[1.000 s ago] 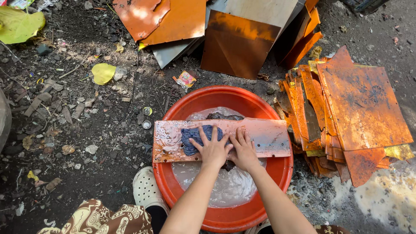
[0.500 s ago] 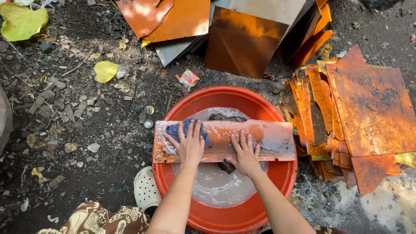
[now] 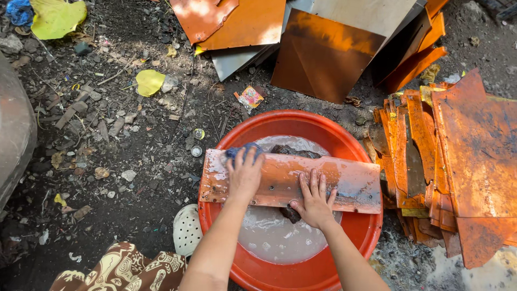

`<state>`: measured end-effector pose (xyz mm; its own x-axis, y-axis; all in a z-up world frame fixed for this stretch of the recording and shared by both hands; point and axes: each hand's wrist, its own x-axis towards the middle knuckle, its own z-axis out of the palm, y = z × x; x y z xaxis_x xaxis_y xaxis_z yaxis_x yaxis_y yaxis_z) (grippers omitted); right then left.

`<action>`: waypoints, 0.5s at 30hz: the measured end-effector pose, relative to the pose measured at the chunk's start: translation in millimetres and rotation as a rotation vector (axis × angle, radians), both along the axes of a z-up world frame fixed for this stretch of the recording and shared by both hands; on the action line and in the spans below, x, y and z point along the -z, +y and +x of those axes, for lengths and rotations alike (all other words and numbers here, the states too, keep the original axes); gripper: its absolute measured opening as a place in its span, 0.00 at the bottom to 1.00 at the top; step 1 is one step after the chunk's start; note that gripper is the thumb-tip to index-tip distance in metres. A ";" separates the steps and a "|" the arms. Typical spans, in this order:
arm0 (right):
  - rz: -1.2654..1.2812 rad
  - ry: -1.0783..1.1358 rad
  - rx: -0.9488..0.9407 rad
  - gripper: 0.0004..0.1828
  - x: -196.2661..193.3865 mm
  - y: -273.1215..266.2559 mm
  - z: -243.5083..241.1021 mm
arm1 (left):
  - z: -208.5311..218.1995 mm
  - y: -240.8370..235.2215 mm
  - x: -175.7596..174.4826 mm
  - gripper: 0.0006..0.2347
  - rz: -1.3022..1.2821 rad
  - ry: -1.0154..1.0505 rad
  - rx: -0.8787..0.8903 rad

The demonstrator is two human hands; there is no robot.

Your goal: The person scrubs rusted metal sheets with a blue cloth in a red basin of water. They flip the sheets to clean both sides and handle multiple sheets one at a time, placing cleaned pieces aside.

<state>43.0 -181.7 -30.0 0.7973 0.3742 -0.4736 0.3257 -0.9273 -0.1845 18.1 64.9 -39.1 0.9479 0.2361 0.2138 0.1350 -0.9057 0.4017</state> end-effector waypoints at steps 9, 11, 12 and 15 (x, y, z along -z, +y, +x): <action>-0.035 0.036 0.013 0.52 7.6 2.4 0.3 | -10.5 -86.4 -5.0 0.23 -0.147 0.112 0.096; -0.043 0.039 0.021 0.53 8.2 1.5 6.2 | -19.5 -81.7 -8.0 0.22 -0.199 0.071 0.232; -0.050 0.045 0.031 0.54 9.0 2.0 4.2 | -24.4 -69.7 -8.8 0.22 -0.157 0.068 0.215; -0.018 0.041 0.030 0.52 12.2 2.7 2.2 | -22.0 -12.0 -7.7 0.20 -0.033 0.074 0.119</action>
